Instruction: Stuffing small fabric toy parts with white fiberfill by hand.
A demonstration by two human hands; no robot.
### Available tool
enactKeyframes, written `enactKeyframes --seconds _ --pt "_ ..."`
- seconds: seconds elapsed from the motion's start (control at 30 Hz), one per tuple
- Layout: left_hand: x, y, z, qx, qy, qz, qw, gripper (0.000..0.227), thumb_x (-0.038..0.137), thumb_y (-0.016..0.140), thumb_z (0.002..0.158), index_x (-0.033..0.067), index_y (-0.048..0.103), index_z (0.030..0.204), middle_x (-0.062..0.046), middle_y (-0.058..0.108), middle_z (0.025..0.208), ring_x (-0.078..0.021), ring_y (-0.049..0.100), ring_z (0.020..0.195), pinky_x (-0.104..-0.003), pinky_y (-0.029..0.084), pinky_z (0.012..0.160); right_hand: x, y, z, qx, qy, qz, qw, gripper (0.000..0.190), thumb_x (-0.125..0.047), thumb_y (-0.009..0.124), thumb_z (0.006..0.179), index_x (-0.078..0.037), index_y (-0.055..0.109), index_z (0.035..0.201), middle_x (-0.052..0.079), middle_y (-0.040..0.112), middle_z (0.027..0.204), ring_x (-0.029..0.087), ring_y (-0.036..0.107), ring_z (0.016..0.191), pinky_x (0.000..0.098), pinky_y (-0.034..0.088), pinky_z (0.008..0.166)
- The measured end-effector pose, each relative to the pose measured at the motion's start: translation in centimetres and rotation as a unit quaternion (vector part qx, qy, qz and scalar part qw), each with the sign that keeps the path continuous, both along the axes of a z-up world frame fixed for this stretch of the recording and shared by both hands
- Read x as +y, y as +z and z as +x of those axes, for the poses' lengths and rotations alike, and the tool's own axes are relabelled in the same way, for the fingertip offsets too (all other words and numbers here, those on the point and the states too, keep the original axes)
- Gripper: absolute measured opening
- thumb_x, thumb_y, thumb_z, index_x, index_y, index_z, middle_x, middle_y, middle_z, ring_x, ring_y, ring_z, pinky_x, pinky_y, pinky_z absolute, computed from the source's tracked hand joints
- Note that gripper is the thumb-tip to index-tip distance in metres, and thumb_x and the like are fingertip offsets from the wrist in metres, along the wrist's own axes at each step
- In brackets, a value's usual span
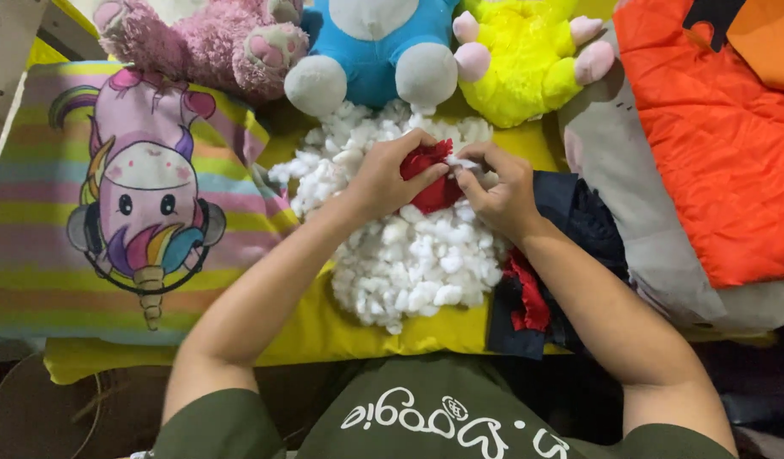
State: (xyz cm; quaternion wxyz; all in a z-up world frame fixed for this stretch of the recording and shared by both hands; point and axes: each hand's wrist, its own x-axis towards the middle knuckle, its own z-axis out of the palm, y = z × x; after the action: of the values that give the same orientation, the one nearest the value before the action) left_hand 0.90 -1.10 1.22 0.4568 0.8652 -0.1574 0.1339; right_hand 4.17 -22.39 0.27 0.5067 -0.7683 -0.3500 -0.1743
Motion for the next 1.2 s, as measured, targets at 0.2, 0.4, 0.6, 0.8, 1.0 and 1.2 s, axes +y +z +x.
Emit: enactKeyframes --seconds 0.2,0.4,0.6,0.8,1.0,1.2 --pt "0.6 -1.7 0.3 -0.134 0.019 -0.031 0.99 0.027 0.036 0.074 0.095 0.0156 0.065 0.111 -0.013 0.074 0.089 -0.039 0.073 0.085 -0.045 0.058 0.071 0.2 -0.7 0.4 -0.015 -0.004 -0.016 1.0 0.013 -0.008 0.079 0.09 -0.011 0.076 0.102 0.01 0.075 0.084 0.032 0.074 0.079 0.0387 0.059 0.073" --pt "0.5 -3.1 -0.2 -0.132 0.04 -0.051 0.989 0.025 0.033 0.074 0.095 0.0173 0.065 0.111 -0.009 0.076 0.09 -0.0351 0.074 0.085 -0.042 0.059 0.072 0.3 0.7 -0.3 -0.003 -0.01 -0.017 1.0 0.009 -0.009 0.076 0.095 -0.011 0.075 0.104 0.012 0.072 0.08 0.03 0.072 0.075 0.0403 0.057 0.073" --pt "0.2 -2.4 -0.9 -0.147 0.029 -0.06 0.987 0.021 0.028 0.074 0.095 0.015 0.065 0.109 -0.011 0.075 0.086 -0.0374 0.074 0.081 -0.044 0.059 0.068 0.2 -1.2 -0.2 0.018 -0.004 -0.002 1.0 0.013 -0.004 0.072 0.096 -0.008 0.072 0.109 0.017 0.073 0.086 0.029 0.071 0.074 0.0413 0.056 0.07" --pt "0.1 -2.7 -0.8 -0.164 0.041 -0.044 0.985 0.021 0.028 0.076 0.093 0.0169 0.066 0.108 -0.009 0.075 0.084 -0.0344 0.074 0.079 -0.041 0.06 0.066 0.3 -0.1 -0.8 -0.014 0.003 -0.02 1.0 0.028 0.004 0.07 0.093 -0.014 0.078 0.113 0.01 0.071 0.078 0.029 0.071 0.07 0.0407 0.058 0.069" --pt "0.0 -2.5 -1.0 -0.172 0.042 -0.038 0.983 0.021 0.027 0.075 0.094 0.0164 0.065 0.109 -0.009 0.074 0.084 -0.0345 0.074 0.079 -0.041 0.06 0.066 0.5 0.7 -1.1 -0.01 0.042 -0.015 0.999 0.016 -0.009 0.075 0.096 -0.013 0.08 0.11 0.01 0.074 0.091 0.03 0.069 0.078 0.0409 0.056 0.076" --pt "-0.3 -2.2 -1.2 -0.162 0.042 -0.033 0.985 0.022 0.026 0.077 0.092 0.0155 0.066 0.108 -0.009 0.074 0.083 -0.0343 0.074 0.077 -0.041 0.06 0.065 0.5 0.8 -1.1 0.004 0.037 -0.007 0.999 0.006 -0.01 0.077 0.097 -0.014 0.079 0.101 0.007 0.074 0.088 0.027 0.068 0.076 0.0373 0.056 0.075"
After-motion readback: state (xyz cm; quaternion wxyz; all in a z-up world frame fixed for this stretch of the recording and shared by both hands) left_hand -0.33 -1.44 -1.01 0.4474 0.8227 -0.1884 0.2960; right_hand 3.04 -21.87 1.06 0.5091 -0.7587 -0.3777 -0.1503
